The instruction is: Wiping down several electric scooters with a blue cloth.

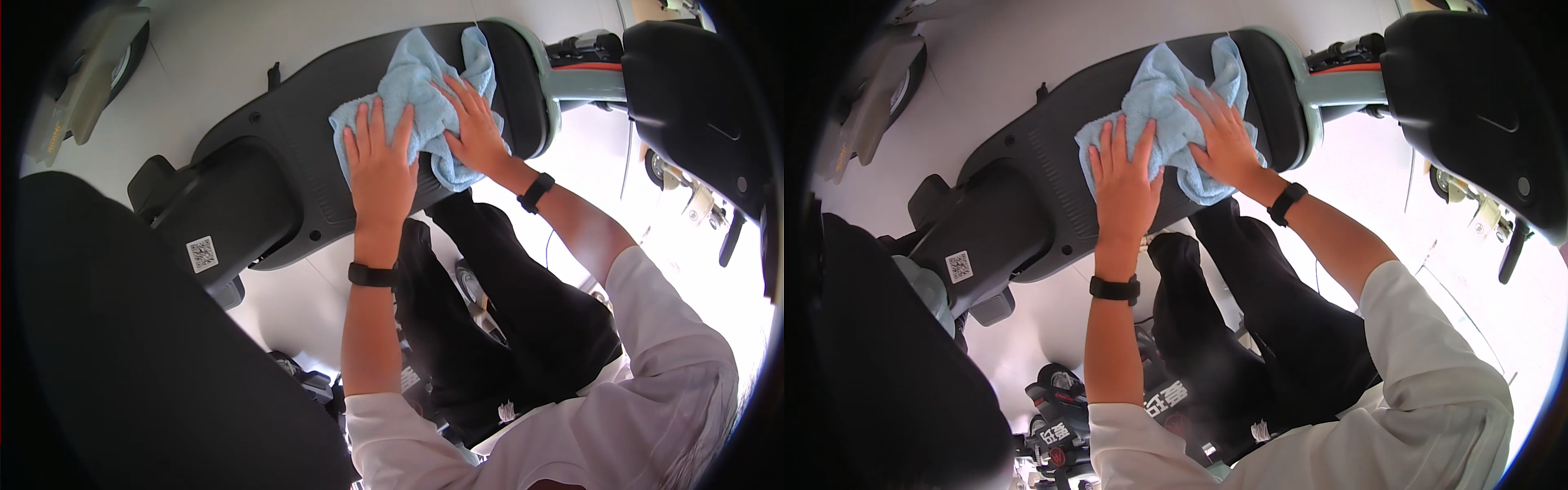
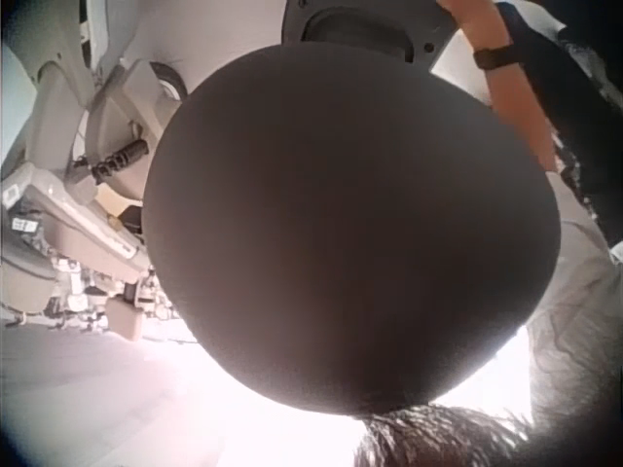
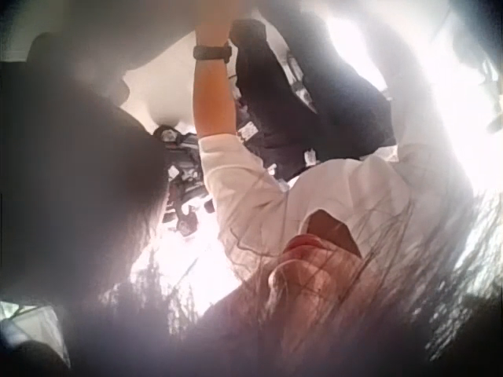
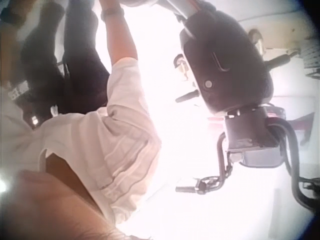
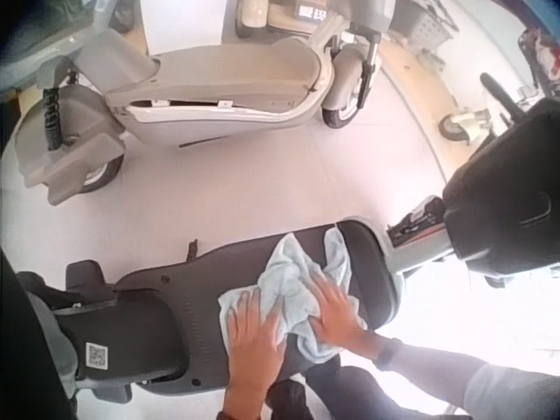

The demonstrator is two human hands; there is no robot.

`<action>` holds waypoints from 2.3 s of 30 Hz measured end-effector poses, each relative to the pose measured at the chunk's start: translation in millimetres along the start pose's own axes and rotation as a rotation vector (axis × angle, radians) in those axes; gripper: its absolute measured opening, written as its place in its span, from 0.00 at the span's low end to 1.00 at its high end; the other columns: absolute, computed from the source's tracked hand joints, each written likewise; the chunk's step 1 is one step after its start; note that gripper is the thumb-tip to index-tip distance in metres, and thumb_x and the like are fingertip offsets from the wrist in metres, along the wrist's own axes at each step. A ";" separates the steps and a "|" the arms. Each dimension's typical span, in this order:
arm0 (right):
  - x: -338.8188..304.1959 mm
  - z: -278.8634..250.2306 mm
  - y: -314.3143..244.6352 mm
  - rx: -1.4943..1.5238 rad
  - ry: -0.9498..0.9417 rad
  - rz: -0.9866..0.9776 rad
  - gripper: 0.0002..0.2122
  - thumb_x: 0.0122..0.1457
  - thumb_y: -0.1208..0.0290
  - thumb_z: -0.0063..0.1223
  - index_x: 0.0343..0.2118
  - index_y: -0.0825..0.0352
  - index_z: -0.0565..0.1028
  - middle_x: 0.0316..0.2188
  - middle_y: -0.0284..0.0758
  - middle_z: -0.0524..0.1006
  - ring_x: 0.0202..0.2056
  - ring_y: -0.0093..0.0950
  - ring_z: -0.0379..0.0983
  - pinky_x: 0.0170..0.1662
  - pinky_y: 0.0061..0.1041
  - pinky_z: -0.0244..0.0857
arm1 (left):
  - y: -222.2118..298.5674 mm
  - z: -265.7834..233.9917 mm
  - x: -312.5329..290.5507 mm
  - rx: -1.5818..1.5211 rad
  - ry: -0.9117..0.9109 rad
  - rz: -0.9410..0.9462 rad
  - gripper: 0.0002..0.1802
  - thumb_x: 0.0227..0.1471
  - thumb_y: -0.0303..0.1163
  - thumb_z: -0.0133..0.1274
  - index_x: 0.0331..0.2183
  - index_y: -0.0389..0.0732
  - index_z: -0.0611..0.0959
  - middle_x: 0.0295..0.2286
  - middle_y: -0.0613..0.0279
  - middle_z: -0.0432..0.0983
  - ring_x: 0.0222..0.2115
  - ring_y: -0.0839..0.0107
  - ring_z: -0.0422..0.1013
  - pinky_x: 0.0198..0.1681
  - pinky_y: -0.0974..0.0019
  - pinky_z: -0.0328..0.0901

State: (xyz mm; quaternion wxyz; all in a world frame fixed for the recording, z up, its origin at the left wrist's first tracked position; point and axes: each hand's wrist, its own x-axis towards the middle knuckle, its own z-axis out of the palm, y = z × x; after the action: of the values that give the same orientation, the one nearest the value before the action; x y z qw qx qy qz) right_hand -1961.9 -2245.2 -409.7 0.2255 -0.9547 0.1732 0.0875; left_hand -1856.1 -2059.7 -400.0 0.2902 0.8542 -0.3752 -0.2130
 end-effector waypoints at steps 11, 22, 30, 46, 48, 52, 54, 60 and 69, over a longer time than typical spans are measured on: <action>-0.2 5.1 15.0 0.007 0.013 -0.084 0.39 0.57 0.65 0.64 0.71 0.45 0.58 0.71 0.36 0.56 0.70 0.52 0.50 0.70 0.55 0.47 | -3.3 4.3 -5.8 0.063 0.022 0.002 0.41 0.51 0.34 0.66 0.64 0.57 0.70 0.66 0.52 0.59 0.69 0.48 0.52 0.70 0.39 0.47; -8.9 12.3 -38.3 0.049 -0.040 -0.167 0.40 0.54 0.62 0.65 0.71 0.49 0.59 0.70 0.38 0.58 0.70 0.48 0.51 0.68 0.52 0.50 | -3.5 -26.5 -58.9 0.110 -0.015 -0.213 0.44 0.48 0.29 0.66 0.65 0.60 0.70 0.67 0.55 0.56 0.69 0.48 0.50 0.71 0.40 0.46; -24.1 4.8 -25.3 0.123 -0.111 -0.119 0.39 0.54 0.67 0.64 0.70 0.48 0.60 0.71 0.37 0.57 0.71 0.45 0.52 0.70 0.49 0.48 | 29.9 18.7 -51.9 0.142 0.181 -0.425 0.43 0.47 0.38 0.65 0.65 0.54 0.70 0.69 0.48 0.51 0.70 0.41 0.45 0.69 0.32 0.43; 41.9 32.5 -88.5 0.191 -0.004 -0.303 0.39 0.52 0.60 0.65 0.69 0.53 0.63 0.70 0.34 0.59 0.71 0.41 0.52 0.69 0.52 0.50 | -19.9 -14.5 -39.1 0.236 0.288 -0.490 0.31 0.58 0.43 0.55 0.62 0.52 0.72 0.67 0.52 0.56 0.68 0.44 0.51 0.68 0.36 0.49; 53.0 27.3 -73.2 0.122 -0.027 -0.227 0.39 0.53 0.62 0.65 0.69 0.52 0.62 0.70 0.35 0.58 0.71 0.42 0.52 0.69 0.51 0.51 | -15.5 -3.9 -15.5 0.279 0.339 -0.518 0.31 0.58 0.41 0.56 0.62 0.50 0.71 0.67 0.49 0.55 0.68 0.41 0.52 0.67 0.33 0.50; 25.3 4.7 -11.1 -0.006 0.044 0.028 0.40 0.54 0.67 0.63 0.71 0.52 0.58 0.70 0.38 0.57 0.70 0.45 0.52 0.68 0.49 0.52 | 29.1 41.6 19.9 0.156 0.253 -0.301 0.32 0.57 0.42 0.58 0.61 0.49 0.72 0.66 0.49 0.58 0.68 0.44 0.51 0.68 0.36 0.50; -7.8 -6.9 10.3 -0.043 0.046 0.200 0.41 0.55 0.71 0.62 0.72 0.55 0.55 0.71 0.40 0.55 0.70 0.47 0.51 0.69 0.49 0.51 | 57.9 59.4 19.5 0.030 0.169 -0.178 0.31 0.57 0.42 0.58 0.61 0.50 0.74 0.65 0.50 0.60 0.68 0.45 0.52 0.67 0.35 0.50; -78.5 -12.7 -25.2 0.020 -0.160 0.238 0.42 0.53 0.71 0.62 0.72 0.56 0.55 0.72 0.41 0.53 0.71 0.50 0.48 0.69 0.53 0.48 | 62.0 33.1 -52.3 -0.012 -0.028 -0.218 0.31 0.55 0.41 0.59 0.60 0.50 0.75 0.66 0.53 0.60 0.68 0.48 0.52 0.69 0.39 0.48; 48.6 18.5 -49.9 0.081 -0.025 -0.227 0.39 0.53 0.63 0.65 0.69 0.52 0.62 0.70 0.36 0.59 0.70 0.45 0.53 0.68 0.49 0.53 | -7.5 2.9 -11.9 0.212 0.313 -0.432 0.31 0.56 0.41 0.59 0.61 0.51 0.74 0.65 0.53 0.59 0.68 0.45 0.53 0.68 0.37 0.50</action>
State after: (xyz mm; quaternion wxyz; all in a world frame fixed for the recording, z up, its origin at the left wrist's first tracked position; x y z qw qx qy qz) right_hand -1900.1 -2208.9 -418.0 0.2746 -0.9571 0.0644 0.0661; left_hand -1861.4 -2047.4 -405.3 0.2015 0.9625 -0.1552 -0.0948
